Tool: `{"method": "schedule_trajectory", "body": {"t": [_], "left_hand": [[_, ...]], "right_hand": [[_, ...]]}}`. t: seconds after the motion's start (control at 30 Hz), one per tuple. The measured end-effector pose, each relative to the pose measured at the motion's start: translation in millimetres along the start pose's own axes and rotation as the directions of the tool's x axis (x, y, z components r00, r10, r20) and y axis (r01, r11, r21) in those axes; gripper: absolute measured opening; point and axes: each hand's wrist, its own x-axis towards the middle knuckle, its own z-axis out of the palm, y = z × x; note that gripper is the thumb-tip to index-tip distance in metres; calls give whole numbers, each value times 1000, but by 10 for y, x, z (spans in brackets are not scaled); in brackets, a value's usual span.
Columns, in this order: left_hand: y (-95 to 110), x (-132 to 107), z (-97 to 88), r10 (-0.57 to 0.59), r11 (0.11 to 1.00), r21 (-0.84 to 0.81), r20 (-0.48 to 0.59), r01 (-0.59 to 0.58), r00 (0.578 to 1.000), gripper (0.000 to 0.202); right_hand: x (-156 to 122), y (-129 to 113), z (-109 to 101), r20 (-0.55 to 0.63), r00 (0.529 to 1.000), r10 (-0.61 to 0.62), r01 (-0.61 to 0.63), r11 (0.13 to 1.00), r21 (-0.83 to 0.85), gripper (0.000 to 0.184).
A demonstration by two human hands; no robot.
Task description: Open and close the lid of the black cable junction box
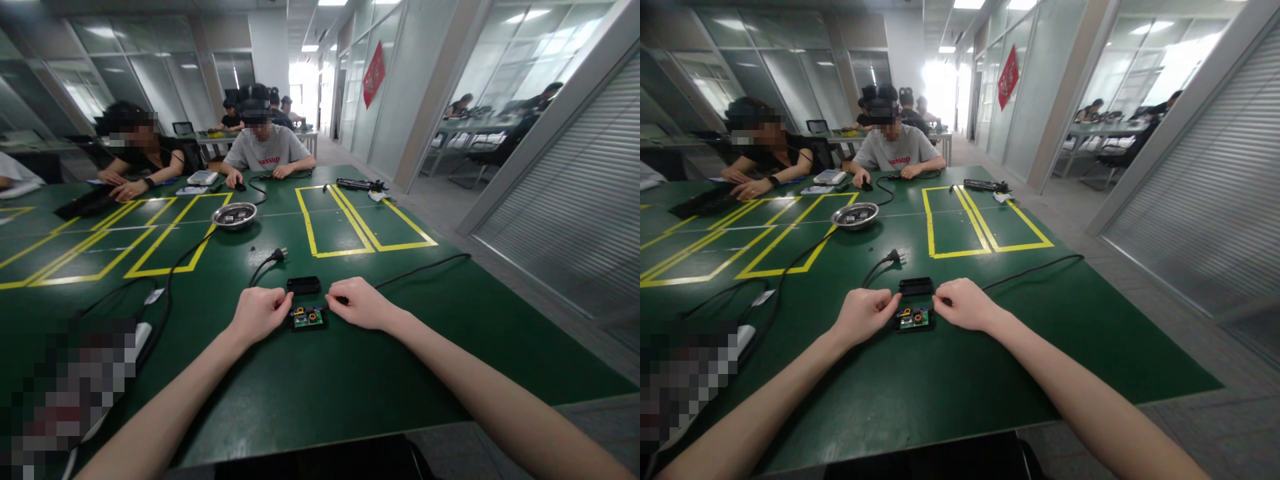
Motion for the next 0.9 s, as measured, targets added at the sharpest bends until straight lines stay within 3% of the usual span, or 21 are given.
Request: {"method": "schedule_trajectory", "body": {"t": [0.2, 0.37, 0.6, 0.9], "left_hand": [[11, -2, 1, -22, 1000, 7, 36, 21, 999, 50], [10, 8, 0, -26, 999, -18, 55, 27, 998, 46], [-12, 12, -1, -25, 999, -41, 3, 25, 1000, 46], [-37, 5, 13, -8, 997, -71, 25, 10, 1000, 43]], "right_hand": [[-23, 46, -37, 89, 996, -3, 3, 1000, 0, 38], [-28, 83, 12, 67, 998, -4, 8, 998, -57, 35], [-27, 103, 37, 4, 999, -36, 36, 998, -49, 34], [-22, 91, 51, 39, 998, -41, 42, 999, -21, 30]]}}
